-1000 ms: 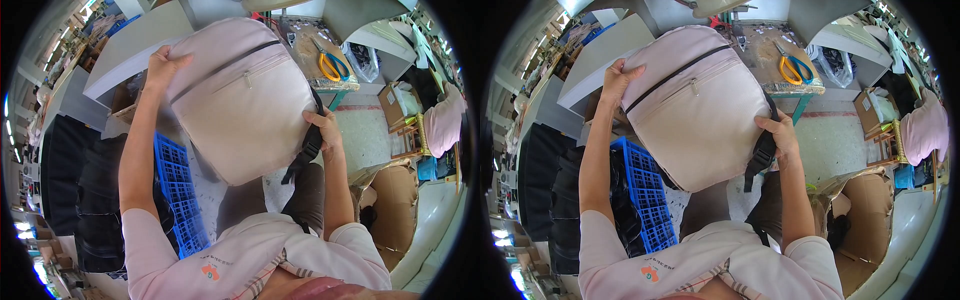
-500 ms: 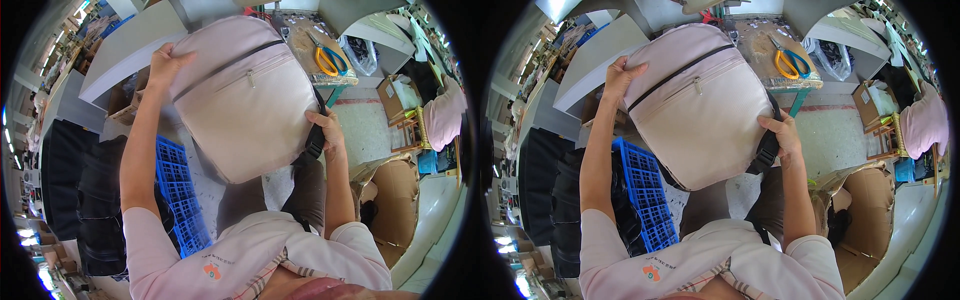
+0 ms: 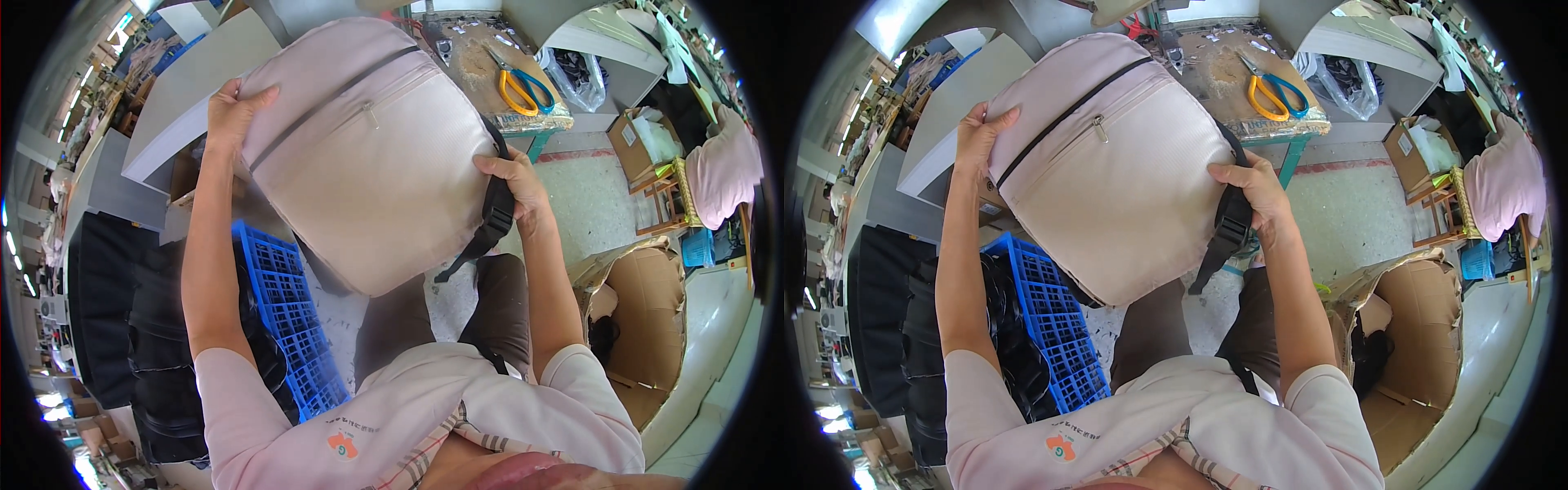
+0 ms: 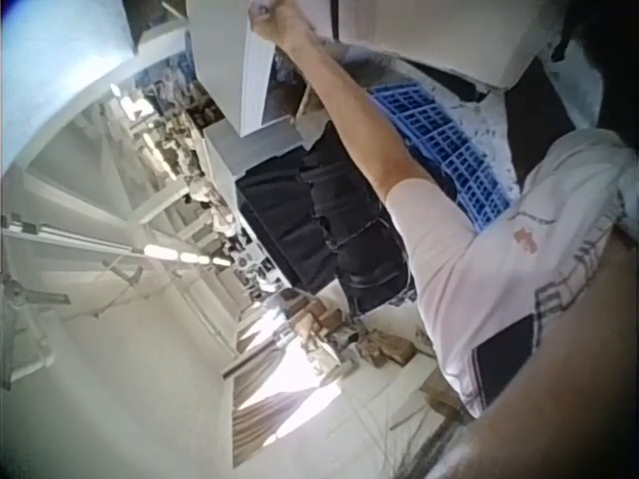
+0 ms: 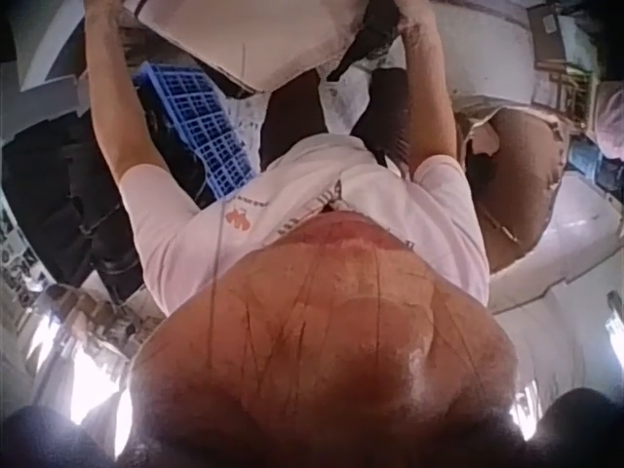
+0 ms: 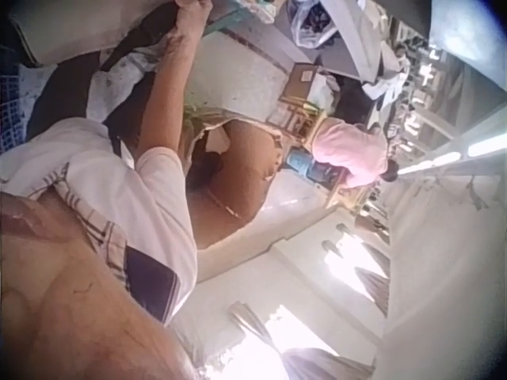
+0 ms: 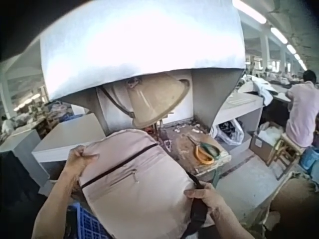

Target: The recorder retrieves black and beige backpack components from a large bin, inspects them, uses scissors to trim excess threads or material on some pieces, and organizes them onto a stack.

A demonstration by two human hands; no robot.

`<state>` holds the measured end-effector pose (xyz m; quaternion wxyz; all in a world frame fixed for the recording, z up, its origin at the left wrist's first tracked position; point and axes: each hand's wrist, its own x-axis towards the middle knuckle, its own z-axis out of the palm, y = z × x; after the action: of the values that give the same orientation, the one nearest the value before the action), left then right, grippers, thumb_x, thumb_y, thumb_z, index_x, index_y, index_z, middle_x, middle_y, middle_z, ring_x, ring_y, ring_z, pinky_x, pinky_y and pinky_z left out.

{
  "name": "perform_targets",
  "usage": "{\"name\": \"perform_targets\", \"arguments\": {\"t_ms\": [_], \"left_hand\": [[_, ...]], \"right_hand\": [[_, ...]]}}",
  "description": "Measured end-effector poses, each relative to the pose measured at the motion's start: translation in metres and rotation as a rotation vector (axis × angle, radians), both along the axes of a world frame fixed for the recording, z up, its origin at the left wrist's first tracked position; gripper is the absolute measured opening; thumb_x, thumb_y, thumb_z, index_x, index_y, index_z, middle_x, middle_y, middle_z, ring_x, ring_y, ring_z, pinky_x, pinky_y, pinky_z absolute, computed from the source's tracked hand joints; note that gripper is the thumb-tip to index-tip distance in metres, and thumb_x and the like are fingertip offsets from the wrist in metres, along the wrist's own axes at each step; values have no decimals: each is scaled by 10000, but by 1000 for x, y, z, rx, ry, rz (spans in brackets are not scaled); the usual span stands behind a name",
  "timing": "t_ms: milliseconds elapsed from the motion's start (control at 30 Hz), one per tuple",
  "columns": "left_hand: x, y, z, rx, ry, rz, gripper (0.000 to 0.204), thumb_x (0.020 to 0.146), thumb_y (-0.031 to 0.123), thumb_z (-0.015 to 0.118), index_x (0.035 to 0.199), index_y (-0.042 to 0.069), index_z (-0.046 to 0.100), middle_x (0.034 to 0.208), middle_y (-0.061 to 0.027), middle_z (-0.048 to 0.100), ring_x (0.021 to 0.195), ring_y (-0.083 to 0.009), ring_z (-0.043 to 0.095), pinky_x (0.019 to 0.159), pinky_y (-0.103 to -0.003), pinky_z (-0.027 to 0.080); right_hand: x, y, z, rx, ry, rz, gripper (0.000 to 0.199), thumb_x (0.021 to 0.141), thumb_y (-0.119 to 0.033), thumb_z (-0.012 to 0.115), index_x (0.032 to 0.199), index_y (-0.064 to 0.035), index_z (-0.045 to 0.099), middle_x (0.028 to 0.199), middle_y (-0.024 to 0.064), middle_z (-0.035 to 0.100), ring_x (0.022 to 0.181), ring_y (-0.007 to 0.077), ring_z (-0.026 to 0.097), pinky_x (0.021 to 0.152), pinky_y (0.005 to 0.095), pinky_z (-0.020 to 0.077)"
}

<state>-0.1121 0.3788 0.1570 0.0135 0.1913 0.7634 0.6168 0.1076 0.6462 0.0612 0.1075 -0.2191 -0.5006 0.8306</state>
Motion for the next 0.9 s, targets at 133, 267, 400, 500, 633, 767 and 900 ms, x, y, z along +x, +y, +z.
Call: {"name": "perform_targets", "arguments": {"t_ms": [133, 267, 400, 500, 633, 767, 900], "left_hand": [[-10, -2, 2, -84, -39, 82, 429, 598, 124, 734, 951, -17, 534, 831, -98, 589, 707, -159, 566, 649, -261, 459], [-18, -2, -4, -126, -18, -32, 531, 592, 176, 728, 1013, -44, 491, 908, -129, 571, 786, -202, 568, 693, -300, 464], [6, 7, 11, -365, 61, 211, 254, 639, 118, 596, 837, -40, 580, 729, -128, 597, 722, -213, 580, 633, -306, 461], [28, -17, 12, -244, -56, 66, 347, 631, 118, 646, 924, -41, 553, 720, -92, 583, 691, -164, 552, 610, -277, 449], [77, -56, 14, 556, -247, -212, 188, 638, 86, 671, 802, 25, 603, 626, -49, 551, 580, -128, 513, 524, -284, 418], [155, -99, -29, 298, -192, 59, 413, 704, 62, 625, 1081, -6, 473, 1011, -92, 551, 919, -147, 522, 811, -287, 414], [174, -131, -28, 190, -243, 40, 320, 708, 29, 602, 1019, 12, 534, 915, -52, 585, 826, -112, 542, 763, -259, 430]], "right_hand": [[-8, 4, 1, 29, 10, 29, 224, 647, -37, 634, 860, -19, 568, 714, 2, 557, 535, 87, 515, 471, 197, 426], [-9, 13, -7, 129, -32, 18, 257, 641, -89, 647, 875, -31, 557, 691, 8, 539, 545, 103, 493, 498, 229, 413], [3, 18, -14, -22, -66, 174, 315, 699, -96, 603, 985, 3, 517, 855, 78, 574, 739, 178, 559, 695, 295, 449], [7, 13, -33, -133, -48, 286, 379, 738, -85, 570, 1079, 38, 459, 996, 132, 562, 918, 231, 544, 862, 339, 404], [15, -14, -56, -175, -24, 263, 378, 732, -138, 593, 1051, 30, 480, 982, 110, 569, 875, 217, 558, 828, 331, 420], [38, -95, -73, -188, 0, 98, 345, 727, -208, 602, 995, -10, 518, 933, 86, 583, 818, 193, 565, 762, 302, 441], [55, -122, -79, 485, -73, 524, 252, 686, -211, 646, 843, -31, 564, 755, 76, 590, 666, 249, 569, 667, 300, 458]]}}
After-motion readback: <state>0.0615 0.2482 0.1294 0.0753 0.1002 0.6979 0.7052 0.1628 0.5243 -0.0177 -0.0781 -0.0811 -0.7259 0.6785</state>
